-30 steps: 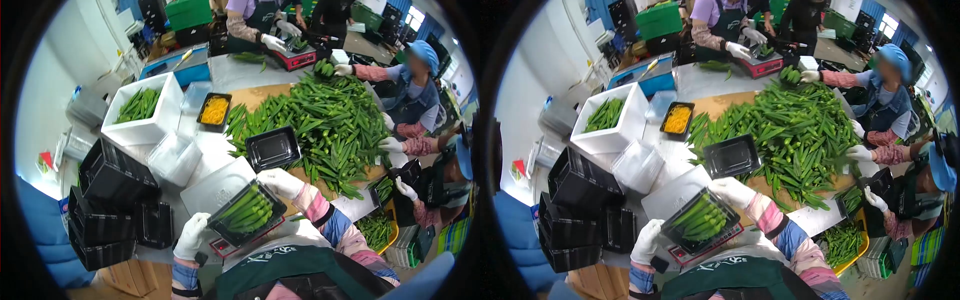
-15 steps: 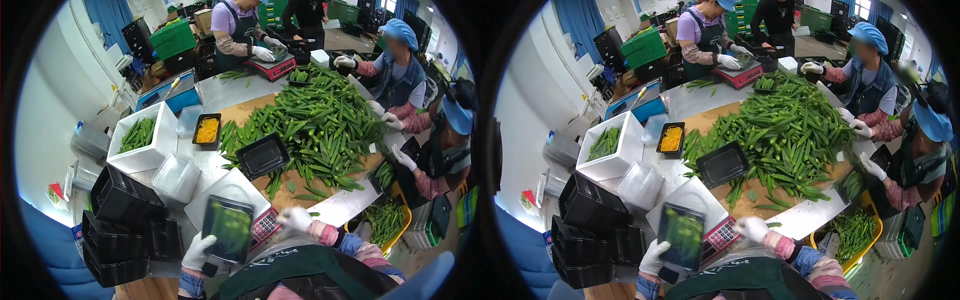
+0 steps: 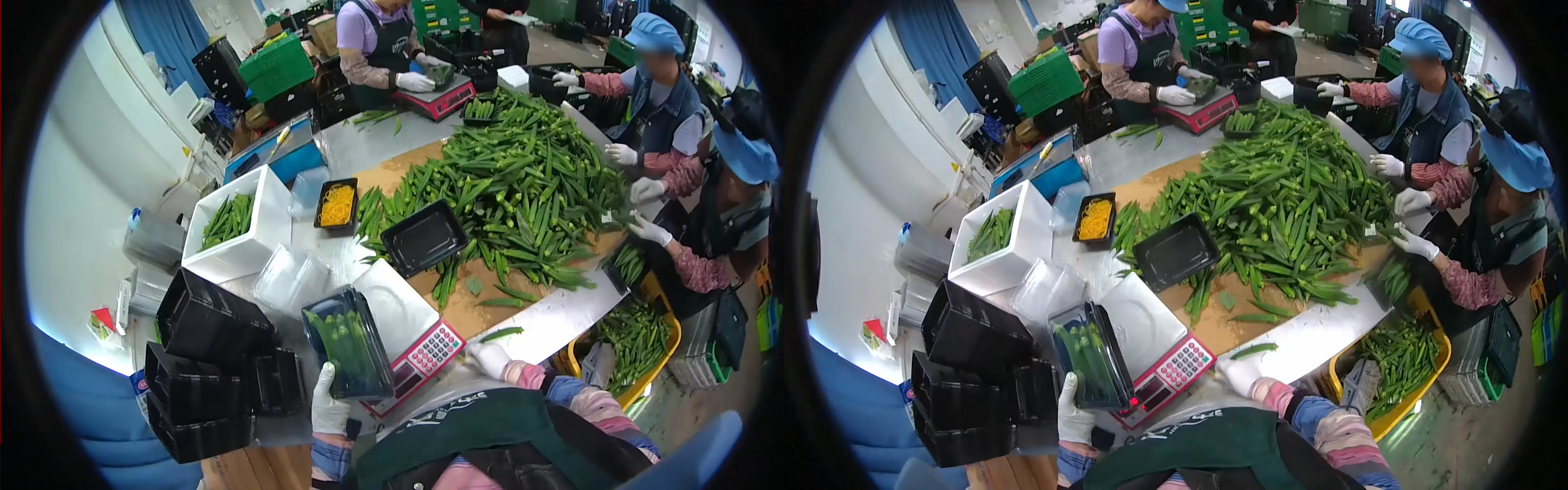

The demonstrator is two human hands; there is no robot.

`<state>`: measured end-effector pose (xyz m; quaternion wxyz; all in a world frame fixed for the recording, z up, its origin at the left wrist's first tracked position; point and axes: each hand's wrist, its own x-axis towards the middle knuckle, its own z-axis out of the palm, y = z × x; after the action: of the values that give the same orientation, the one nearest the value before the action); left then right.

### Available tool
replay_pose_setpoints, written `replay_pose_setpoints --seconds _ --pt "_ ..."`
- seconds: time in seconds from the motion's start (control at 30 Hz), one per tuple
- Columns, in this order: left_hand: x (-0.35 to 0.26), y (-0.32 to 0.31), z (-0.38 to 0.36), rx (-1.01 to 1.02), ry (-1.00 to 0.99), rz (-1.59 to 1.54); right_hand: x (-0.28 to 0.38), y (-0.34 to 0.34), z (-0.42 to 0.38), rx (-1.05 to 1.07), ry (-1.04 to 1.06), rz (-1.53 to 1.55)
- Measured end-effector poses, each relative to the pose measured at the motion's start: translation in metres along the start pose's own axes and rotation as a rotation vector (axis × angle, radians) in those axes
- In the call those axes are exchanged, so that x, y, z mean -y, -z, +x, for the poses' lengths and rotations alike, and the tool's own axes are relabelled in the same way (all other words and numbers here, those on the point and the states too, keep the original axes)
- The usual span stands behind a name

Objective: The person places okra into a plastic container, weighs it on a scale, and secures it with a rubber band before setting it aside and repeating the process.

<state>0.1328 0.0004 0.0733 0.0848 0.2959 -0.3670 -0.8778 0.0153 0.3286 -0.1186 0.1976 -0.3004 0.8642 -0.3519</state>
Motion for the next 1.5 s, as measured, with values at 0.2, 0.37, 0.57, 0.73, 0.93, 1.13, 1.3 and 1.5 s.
replay_pose_setpoints --seconds 0.2,0.37,0.57,0.73,0.93,1.13,1.3,1.5 --pt "0.023 0.022 0.013 0.097 -0.086 -0.083 0.064 0.083 0.03 -0.224 -0.239 0.779" --pt "0.045 0.006 0.033 0.348 0.237 -0.073 0.13 0.087 0.047 -0.287 0.078 0.493" --pt "0.018 -0.095 -0.005 0.417 0.276 0.16 0.129 0.069 0.056 -0.11 -0.072 1.694" --pt "0.024 -0.04 0.023 0.517 0.339 -0.036 0.117 0.066 0.063 -0.147 0.065 0.694" --pt "0.014 -0.023 0.059 0.815 0.482 -0.221 0.154 0.114 0.071 0.363 -0.268 1.843" --pt "-0.025 -0.102 0.026 0.746 0.337 0.404 0.138 0.175 0.092 0.373 -0.003 1.711" --pt "-0.039 -0.143 0.03 0.855 0.356 0.722 0.17 0.242 0.07 0.17 0.167 1.288" --pt "-0.03 -0.126 0.036 0.867 0.407 0.765 0.187 0.274 0.021 0.197 0.082 0.633"
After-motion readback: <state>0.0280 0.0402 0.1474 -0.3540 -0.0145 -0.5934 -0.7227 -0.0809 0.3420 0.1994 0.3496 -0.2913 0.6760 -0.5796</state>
